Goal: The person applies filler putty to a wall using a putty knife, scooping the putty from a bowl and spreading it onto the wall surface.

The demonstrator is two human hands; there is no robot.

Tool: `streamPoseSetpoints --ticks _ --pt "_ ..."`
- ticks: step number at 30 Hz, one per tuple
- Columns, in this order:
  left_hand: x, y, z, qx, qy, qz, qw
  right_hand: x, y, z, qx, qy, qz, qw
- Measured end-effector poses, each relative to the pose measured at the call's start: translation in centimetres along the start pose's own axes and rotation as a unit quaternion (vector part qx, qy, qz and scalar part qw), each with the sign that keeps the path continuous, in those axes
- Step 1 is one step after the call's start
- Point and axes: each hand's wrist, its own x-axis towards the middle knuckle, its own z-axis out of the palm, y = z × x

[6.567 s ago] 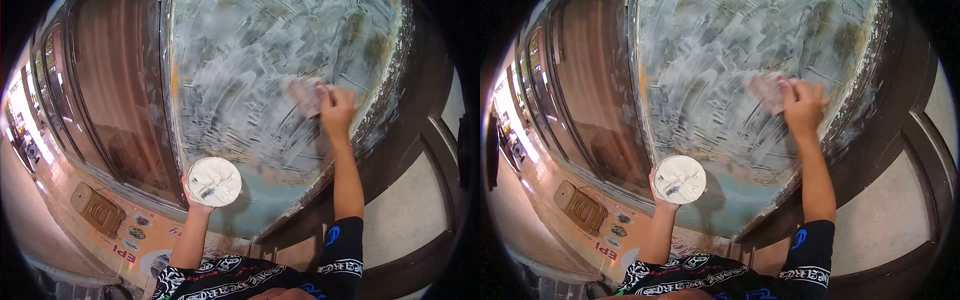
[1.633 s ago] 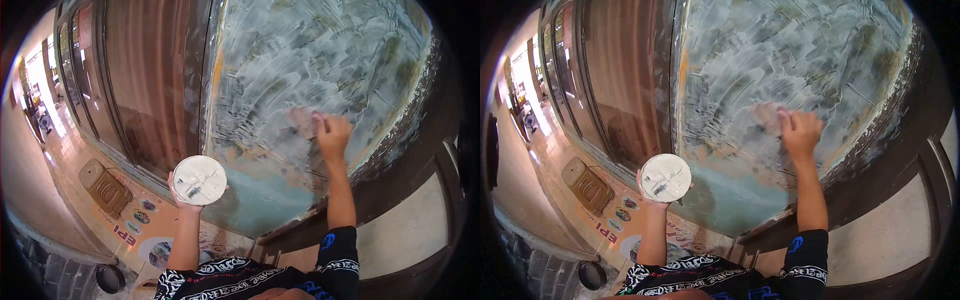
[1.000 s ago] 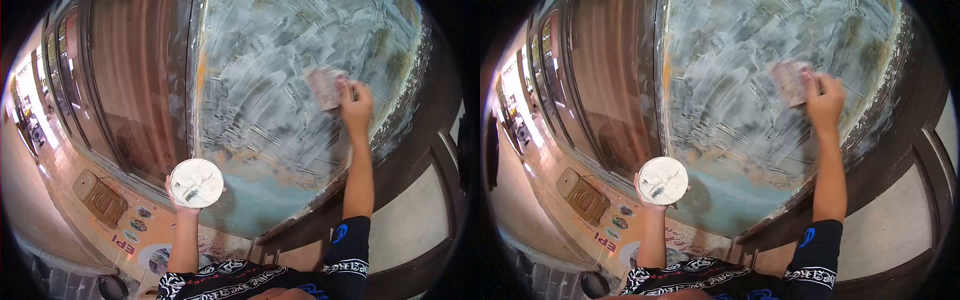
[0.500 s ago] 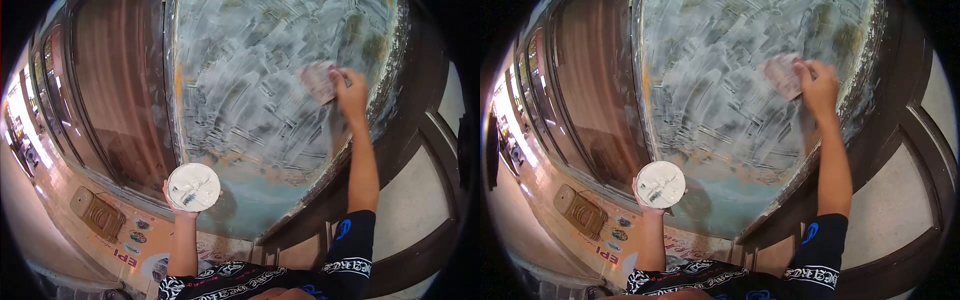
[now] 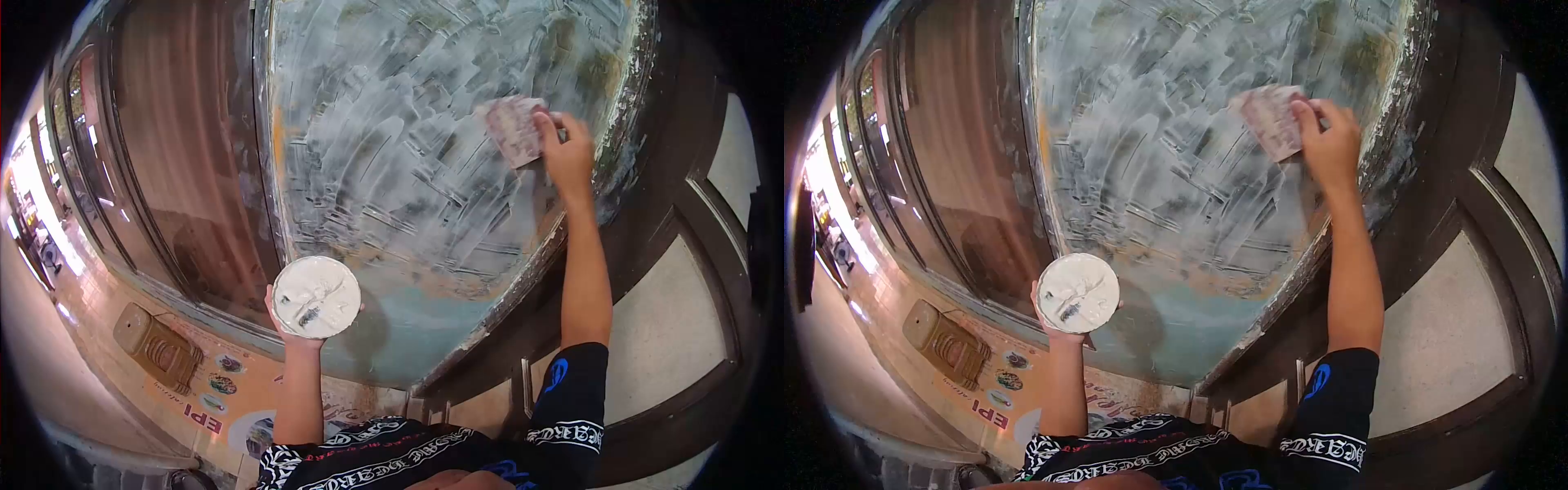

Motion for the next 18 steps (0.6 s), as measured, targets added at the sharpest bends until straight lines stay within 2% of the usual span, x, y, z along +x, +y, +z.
streamPoseSetpoints --ticks 1,4,5,7,10,12,14,15,17,18 --pt "-0.1 0.0 0.1 0.0 -0.001 0.001 1.0 0.7 0.5 -0.9 0.011 0.023 0.103 0.994" --pt "0.0 0.2 0.0 -0.002 -0.013 0.01 1.0 0.5 0.7 -2.2 0.08 0.04 0.148 0.985" --pt "0.2 0.3 -0.7 0.001 0.012 0.027 1.0 -0.3 0.1 -2.1 0.082 0.039 0.146 0.985" --pt "0.2 0.3 -0.9 0.004 0.036 0.045 0.998 -2.8 -2.4 -0.7 0.102 -0.022 0.007 0.995" --pt "0.3 -0.2 0.4 0.015 -0.01 0.013 1.0 -4.8 -4.1 1.8 0.085 -0.06 0.003 0.995" --pt "0.3 -0.7 0.8 0.015 -0.004 0.009 1.0 -3.6 -4.3 1.8 -0.046 -0.071 -0.068 0.994" --pt "0.5 -0.6 0.1 0.024 0.008 0.008 1.0 -0.8 -1.4 0.8 -0.006 -0.01 -0.033 0.999" --pt "0.4 -0.5 0.0 0.024 0.008 0.008 1.0 0.1 -0.2 0.0 -0.005 -0.01 -0.032 0.999" --pt "0.3 -0.3 -0.1 0.016 0.005 0.007 1.0 1.3 1.1 -1.2 0.081 0.069 0.133 0.985" --pt "0.1 -0.3 0.2 0.022 -0.007 0.016 1.0 0.8 0.6 -1.1 0.081 0.069 0.131 0.986"
